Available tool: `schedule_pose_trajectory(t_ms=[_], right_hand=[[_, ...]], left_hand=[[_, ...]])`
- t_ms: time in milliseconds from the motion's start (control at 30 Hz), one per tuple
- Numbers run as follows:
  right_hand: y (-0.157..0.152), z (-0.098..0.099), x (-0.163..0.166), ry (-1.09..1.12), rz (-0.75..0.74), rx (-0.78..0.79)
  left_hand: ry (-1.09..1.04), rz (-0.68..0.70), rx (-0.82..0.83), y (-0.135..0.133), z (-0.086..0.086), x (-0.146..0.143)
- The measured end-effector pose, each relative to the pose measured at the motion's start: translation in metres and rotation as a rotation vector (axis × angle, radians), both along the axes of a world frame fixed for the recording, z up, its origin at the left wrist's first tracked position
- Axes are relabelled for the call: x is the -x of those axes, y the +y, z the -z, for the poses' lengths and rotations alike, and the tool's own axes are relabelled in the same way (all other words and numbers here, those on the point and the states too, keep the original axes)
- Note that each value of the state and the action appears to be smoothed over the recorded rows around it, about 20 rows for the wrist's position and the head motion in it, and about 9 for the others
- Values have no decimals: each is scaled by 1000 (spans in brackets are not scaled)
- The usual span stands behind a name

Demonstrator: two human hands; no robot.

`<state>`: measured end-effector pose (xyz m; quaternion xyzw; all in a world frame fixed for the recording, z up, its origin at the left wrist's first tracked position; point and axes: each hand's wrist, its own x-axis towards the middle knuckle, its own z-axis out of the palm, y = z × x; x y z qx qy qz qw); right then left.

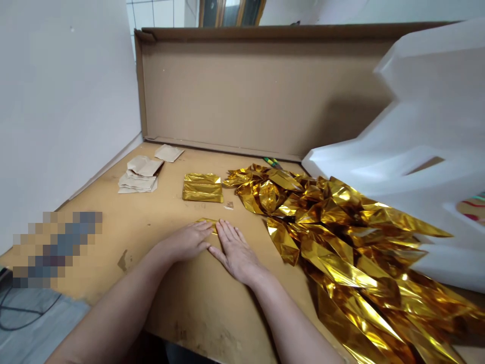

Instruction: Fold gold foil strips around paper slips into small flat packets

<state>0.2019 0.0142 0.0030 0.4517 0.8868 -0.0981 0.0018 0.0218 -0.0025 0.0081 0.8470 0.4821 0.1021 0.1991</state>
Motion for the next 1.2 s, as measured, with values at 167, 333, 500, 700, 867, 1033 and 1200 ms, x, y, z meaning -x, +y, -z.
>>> schedule_pose_trajectory(t_ms=[167, 333, 500, 700, 867, 1033, 1200], right_hand=[[-2, -3, 2, -33, 12, 27], [-2, -6, 3, -59, 16, 42], [-3, -8, 4, -55, 34, 39], [-4, -10, 5, -43, 29, 46], [-3, -6, 4, 2, 31, 28], [-4, -6, 2, 7, 32, 56], [-5, -5, 2, 26, 42, 55]], left_hand=[[-6, -44, -15, 1, -1, -12], [103, -20, 22, -2, -1, -22], [156, -70, 24, -5, 1, -10], [167, -98, 5, -5, 4, -1], [184, -75, 40, -6, -1, -2], [206, -67, 35, -7, -1, -3], [233, -80, 29, -8, -2, -6]])
